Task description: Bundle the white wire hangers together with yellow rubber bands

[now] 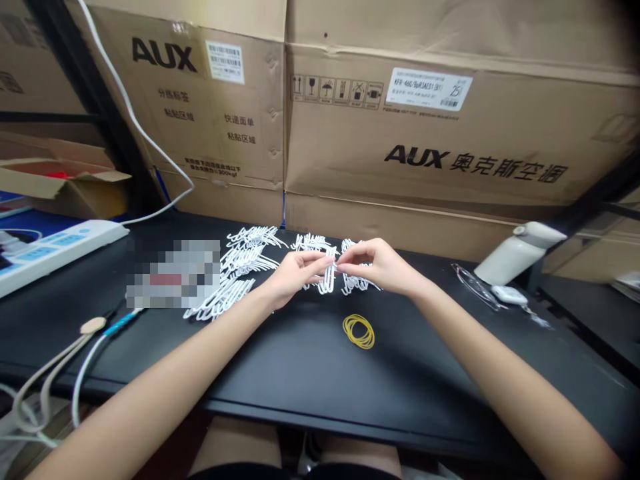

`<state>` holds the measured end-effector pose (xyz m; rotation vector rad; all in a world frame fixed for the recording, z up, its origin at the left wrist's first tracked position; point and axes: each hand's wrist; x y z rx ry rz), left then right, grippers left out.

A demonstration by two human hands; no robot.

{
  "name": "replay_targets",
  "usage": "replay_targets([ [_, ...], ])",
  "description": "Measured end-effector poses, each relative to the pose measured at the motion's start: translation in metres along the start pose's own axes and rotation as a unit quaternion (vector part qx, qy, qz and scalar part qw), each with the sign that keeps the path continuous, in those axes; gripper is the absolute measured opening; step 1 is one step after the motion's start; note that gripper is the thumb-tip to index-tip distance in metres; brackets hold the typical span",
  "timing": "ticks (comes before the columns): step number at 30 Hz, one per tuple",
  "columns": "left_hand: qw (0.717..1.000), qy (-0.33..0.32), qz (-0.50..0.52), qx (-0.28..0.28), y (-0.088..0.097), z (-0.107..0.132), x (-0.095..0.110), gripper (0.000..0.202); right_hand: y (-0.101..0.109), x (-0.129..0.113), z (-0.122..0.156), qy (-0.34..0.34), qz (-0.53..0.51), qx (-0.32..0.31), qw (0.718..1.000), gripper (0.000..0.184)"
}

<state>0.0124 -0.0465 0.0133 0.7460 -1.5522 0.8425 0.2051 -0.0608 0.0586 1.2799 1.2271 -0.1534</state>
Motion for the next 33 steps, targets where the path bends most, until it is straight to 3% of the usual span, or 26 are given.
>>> replay_targets([
  [23, 0.998, 0.004, -0.026, -0.065, 0.0014, 0.0017, -0.0011, 0.031, -0.0038, -0.0061, 0.0023, -0.016, 0.079, -0.059, 0.995, 0.019],
  [33, 0.997, -0.011, -0.042, -0.071, -0.0002, 0.0018, 0.0015, 0.029, 0.0001, -0.0055, 0.0041, -0.049, 0.016, -0.095, 0.994, 0.020],
])
Point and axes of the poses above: each hand's wrist, its own z-axis away from the middle knuckle, its own y-axis out of the back of the hand, x = y × z, and after that the axes turned 8 degrees about -x, right-handed
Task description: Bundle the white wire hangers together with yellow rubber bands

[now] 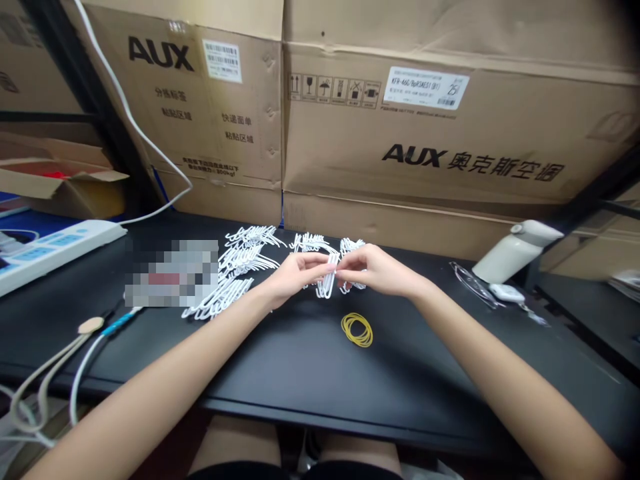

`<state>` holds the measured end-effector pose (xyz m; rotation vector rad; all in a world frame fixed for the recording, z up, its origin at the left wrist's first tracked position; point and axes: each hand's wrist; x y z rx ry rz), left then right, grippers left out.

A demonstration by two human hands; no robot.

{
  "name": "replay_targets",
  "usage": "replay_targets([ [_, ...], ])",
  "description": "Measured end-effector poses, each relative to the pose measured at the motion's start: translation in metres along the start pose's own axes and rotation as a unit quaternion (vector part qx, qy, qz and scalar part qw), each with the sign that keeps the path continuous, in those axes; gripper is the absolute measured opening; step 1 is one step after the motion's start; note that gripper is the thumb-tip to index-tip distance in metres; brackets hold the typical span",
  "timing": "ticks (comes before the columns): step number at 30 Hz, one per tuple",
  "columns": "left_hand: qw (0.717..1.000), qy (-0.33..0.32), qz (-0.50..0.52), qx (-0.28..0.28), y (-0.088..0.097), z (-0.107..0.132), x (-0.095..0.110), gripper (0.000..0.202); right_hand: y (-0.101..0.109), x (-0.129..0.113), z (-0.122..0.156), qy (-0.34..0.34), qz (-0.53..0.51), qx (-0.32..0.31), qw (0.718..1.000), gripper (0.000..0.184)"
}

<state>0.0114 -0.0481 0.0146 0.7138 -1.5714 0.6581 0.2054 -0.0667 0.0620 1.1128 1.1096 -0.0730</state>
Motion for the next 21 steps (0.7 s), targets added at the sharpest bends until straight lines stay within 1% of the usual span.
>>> replay_targets([
  [6, 1.000, 0.015, 0.005, -0.011, 0.0001, 0.0004, 0.0015, 0.032, -0.0016, -0.0026, -0.0005, 0.019, 0.031, 0.004, 0.999, 0.019],
  [8, 1.000, 0.012, 0.006, -0.004, 0.0000, 0.0007, 0.0020, 0.035, -0.0020, -0.0031, -0.0009, 0.027, 0.038, 0.010, 0.999, 0.020],
  [11, 1.000, 0.004, 0.007, 0.012, -0.0006, 0.0012, 0.0027, 0.040, -0.0029, -0.0035, -0.0018, 0.039, 0.047, 0.021, 0.998, 0.022],
  [17, 1.000, -0.028, 0.003, -0.010, -0.0015, 0.0015, 0.0040, 0.038, -0.0060, -0.0036, -0.0033, 0.050, 0.050, 0.024, 0.997, 0.020],
  [19, 0.999, -0.041, 0.005, 0.004, -0.0004, 0.0013, 0.0060, 0.037, -0.0061, -0.0034, -0.0033, 0.061, 0.037, 0.038, 0.997, 0.018],
  [21, 0.998, -0.045, 0.012, 0.037, 0.0022, 0.0010, 0.0087, 0.038, -0.0059, -0.0024, -0.0040, 0.078, 0.021, 0.061, 0.995, 0.016],
])
Point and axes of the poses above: each hand's wrist, its own z-axis away from the middle knuckle, its own y-axis out of the back of the hand, x = y × z, and after that the axes turned 8 degrees about -x, right-handed
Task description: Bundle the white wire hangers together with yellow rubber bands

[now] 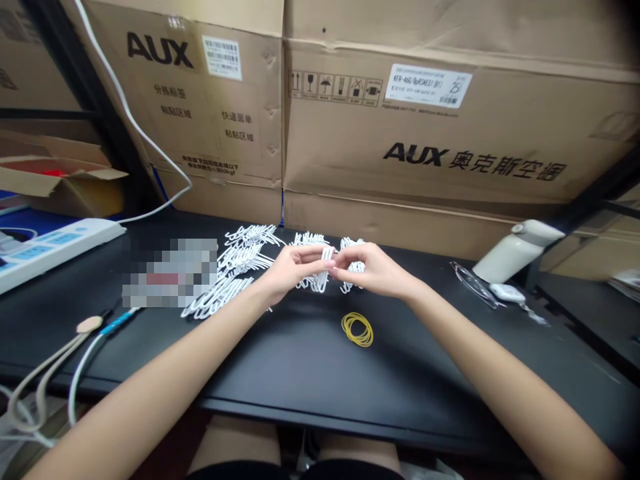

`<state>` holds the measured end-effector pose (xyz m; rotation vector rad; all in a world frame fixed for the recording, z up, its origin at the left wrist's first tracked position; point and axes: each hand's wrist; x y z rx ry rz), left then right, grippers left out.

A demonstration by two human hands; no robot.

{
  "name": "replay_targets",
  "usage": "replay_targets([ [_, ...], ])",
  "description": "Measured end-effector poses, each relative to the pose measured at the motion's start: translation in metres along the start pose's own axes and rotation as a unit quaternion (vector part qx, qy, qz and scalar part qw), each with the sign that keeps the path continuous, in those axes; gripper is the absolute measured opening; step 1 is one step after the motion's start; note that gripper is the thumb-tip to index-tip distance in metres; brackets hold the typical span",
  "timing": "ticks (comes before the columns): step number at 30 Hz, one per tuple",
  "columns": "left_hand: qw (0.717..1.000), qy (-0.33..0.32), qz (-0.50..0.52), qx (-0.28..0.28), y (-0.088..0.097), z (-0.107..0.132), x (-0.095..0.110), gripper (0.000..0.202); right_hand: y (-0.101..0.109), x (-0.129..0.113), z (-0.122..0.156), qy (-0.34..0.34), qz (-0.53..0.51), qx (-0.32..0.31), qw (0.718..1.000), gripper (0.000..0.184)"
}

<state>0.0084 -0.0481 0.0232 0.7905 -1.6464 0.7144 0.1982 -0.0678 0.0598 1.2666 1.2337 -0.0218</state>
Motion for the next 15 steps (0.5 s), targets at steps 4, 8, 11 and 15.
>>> replay_targets([
  [4, 0.995, 0.008, 0.037, 0.097, 0.010, -0.003, 0.004, 0.039, -0.003, 0.009, -0.005, 0.005, -0.046, 0.110, 0.993, 0.022],
  [8, 0.980, -0.013, 0.079, 0.181, 0.019, -0.006, 0.005, 0.036, -0.012, 0.025, -0.010, -0.019, -0.038, 0.222, 0.974, 0.019],
  [11, 0.968, -0.018, 0.121, 0.219, 0.022, -0.007, 0.005, 0.032, -0.019, 0.033, -0.009, -0.028, 0.106, 0.167, 0.980, 0.012],
  [15, 0.962, -0.023, 0.150, 0.227, 0.021, -0.008, 0.005, 0.027, -0.029, 0.038, -0.004, -0.016, 0.282, 0.000, 0.959, 0.020],
])
Point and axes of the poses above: each hand's wrist, its own z-axis away from the middle knuckle, its own y-axis out of the back of the hand, x = y × z, and after that the axes turned 8 degrees about -x, right-handed
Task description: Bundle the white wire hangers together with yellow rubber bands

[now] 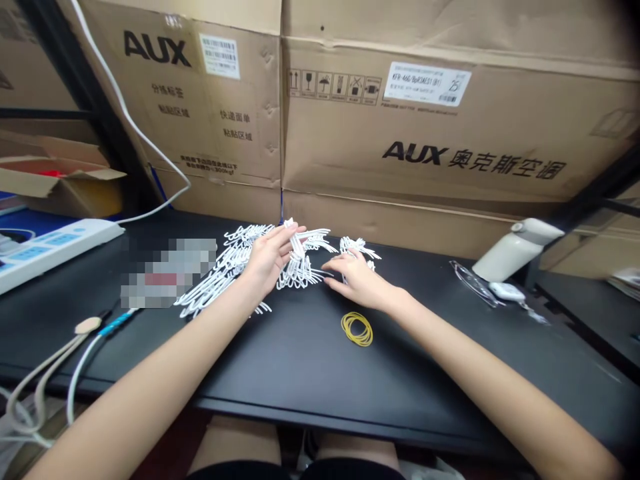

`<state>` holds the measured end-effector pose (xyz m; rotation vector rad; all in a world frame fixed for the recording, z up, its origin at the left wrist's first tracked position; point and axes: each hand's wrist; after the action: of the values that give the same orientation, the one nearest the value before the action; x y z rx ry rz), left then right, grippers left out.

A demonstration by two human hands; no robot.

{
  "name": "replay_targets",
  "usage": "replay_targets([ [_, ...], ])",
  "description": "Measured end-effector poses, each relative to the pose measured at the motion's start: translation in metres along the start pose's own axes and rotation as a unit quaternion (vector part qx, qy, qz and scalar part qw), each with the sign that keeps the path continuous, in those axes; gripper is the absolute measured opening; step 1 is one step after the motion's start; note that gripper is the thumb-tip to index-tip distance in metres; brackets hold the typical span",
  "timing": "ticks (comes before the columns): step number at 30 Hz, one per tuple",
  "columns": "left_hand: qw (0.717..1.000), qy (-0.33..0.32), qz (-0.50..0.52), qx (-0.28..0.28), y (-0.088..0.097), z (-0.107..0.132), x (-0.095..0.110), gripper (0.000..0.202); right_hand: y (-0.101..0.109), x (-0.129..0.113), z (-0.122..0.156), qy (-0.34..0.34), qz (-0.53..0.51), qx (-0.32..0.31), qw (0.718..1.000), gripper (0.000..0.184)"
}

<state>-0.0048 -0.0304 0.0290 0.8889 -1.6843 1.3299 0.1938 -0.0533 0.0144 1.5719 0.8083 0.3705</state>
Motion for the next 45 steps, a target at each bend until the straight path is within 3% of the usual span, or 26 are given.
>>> replay_targets([
  [6, 1.000, 0.009, -0.008, -0.012, -0.001, 0.001, -0.003, 0.029, -0.007, 0.000, 0.000, -0.005, 0.058, -0.058, 0.997, 0.025],
  [17, 0.998, 0.033, -0.025, -0.052, -0.002, 0.003, -0.006, 0.030, -0.014, 0.002, -0.005, -0.038, 0.070, 0.003, 0.997, 0.011],
  [29, 0.997, 0.033, -0.034, -0.066, -0.003, 0.004, -0.007, 0.032, -0.023, 0.013, -0.008, -0.052, 0.142, 0.071, 0.986, 0.020],
  [37, 0.997, 0.037, -0.033, -0.061, -0.004, 0.005, -0.006, 0.033, -0.013, 0.008, -0.006, -0.083, 0.181, 0.054, 0.978, 0.026],
  [45, 0.997, 0.035, -0.033, -0.064, -0.003, 0.004, -0.007, 0.032, -0.007, -0.001, -0.003, -0.099, 0.111, 0.007, 0.989, 0.017],
])
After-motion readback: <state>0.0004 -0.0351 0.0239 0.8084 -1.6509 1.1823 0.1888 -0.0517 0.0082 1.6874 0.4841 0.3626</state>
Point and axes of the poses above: each hand's wrist, its own z-axis away from the middle knuckle, its own y-axis out of the back of the hand, x = y × z, and after that the axes turned 8 degrees about -x, right-handed
